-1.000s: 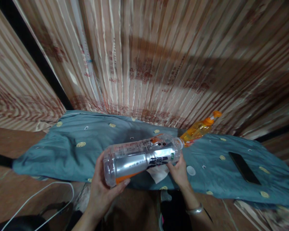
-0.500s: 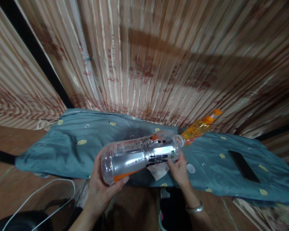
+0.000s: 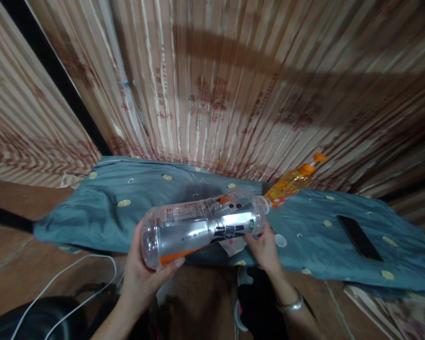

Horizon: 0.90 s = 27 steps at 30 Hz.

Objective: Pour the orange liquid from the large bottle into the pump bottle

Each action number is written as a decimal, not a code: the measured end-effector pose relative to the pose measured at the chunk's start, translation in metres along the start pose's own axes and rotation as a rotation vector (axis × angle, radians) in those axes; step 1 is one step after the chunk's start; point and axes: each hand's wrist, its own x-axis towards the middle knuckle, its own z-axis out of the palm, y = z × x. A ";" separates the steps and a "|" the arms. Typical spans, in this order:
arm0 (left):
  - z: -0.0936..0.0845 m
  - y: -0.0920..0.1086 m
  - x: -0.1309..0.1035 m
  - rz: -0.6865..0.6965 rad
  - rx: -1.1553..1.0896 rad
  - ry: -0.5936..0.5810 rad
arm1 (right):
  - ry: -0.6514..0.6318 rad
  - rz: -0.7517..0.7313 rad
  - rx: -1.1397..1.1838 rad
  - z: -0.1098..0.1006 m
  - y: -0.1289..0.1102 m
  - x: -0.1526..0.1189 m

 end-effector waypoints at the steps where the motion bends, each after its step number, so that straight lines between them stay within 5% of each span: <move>1: 0.000 0.000 -0.001 -0.003 -0.003 -0.004 | 0.000 0.005 -0.009 0.000 0.001 -0.001; 12: -0.004 -0.008 0.000 0.093 0.011 -0.001 | 0.005 0.011 -0.086 0.001 0.004 -0.001; 18: -0.010 -0.011 0.007 0.158 0.038 -0.118 | 0.004 0.049 -0.071 0.000 0.004 -0.001; 27: 0.004 0.002 -0.004 0.076 -0.070 -0.005 | 0.001 0.028 -0.062 0.000 0.001 0.000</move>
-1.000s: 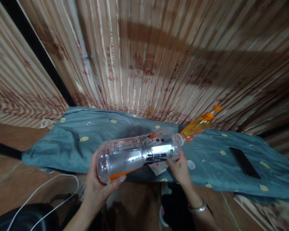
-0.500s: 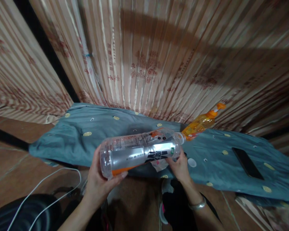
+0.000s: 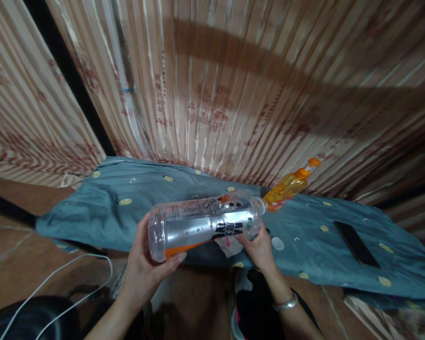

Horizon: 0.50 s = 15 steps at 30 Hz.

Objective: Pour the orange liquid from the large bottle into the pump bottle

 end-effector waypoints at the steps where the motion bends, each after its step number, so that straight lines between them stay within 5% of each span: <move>1: -0.001 -0.002 0.001 0.007 0.008 -0.008 | -0.004 0.006 -0.001 0.000 -0.001 0.000; 8: -0.011 -0.016 0.010 0.052 0.055 -0.121 | 0.005 0.041 -0.013 0.001 -0.004 0.001; 15: -0.003 -0.007 0.004 0.021 0.006 -0.045 | 0.011 0.009 -0.015 0.001 -0.007 0.000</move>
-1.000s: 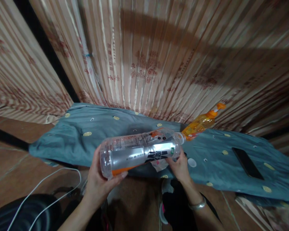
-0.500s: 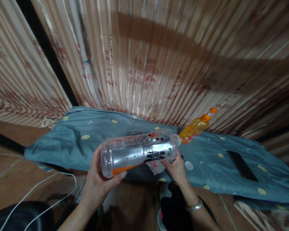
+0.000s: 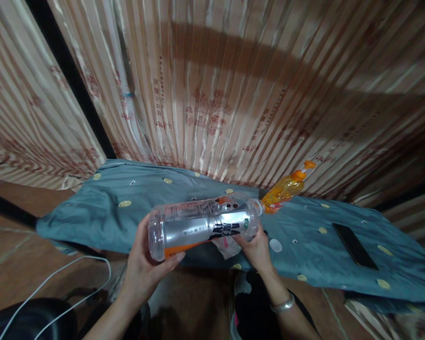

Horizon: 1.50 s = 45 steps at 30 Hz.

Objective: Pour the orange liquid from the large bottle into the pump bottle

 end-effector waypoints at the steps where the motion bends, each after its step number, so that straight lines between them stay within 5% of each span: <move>1: 0.001 0.001 -0.001 -0.003 -0.010 0.001 | 0.003 0.001 -0.001 0.000 0.000 0.000; 45: -0.006 0.004 0.001 -0.016 0.036 -0.019 | -0.006 -0.038 -0.015 0.003 0.003 0.000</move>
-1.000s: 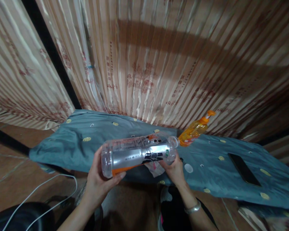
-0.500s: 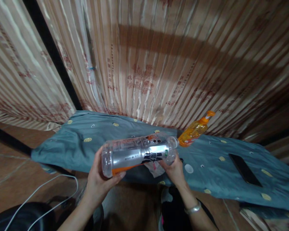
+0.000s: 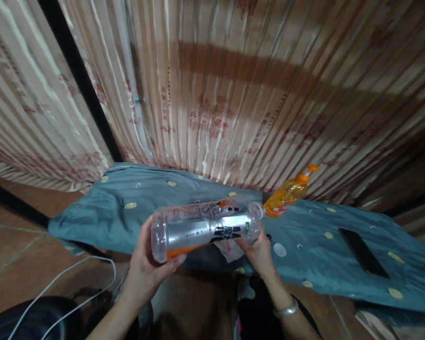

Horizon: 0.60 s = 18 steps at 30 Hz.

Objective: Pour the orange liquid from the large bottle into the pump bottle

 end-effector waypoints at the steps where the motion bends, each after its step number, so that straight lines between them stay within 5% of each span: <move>1: 0.000 0.000 0.000 0.003 0.002 0.014 | 0.005 0.001 -0.012 0.000 0.001 0.000; 12: -0.004 0.000 0.000 -0.004 0.007 -0.029 | 0.019 0.001 0.006 0.001 -0.001 0.000; 18: 0.000 0.004 -0.005 0.000 -0.003 0.044 | 0.010 0.034 -0.015 0.001 -0.003 0.000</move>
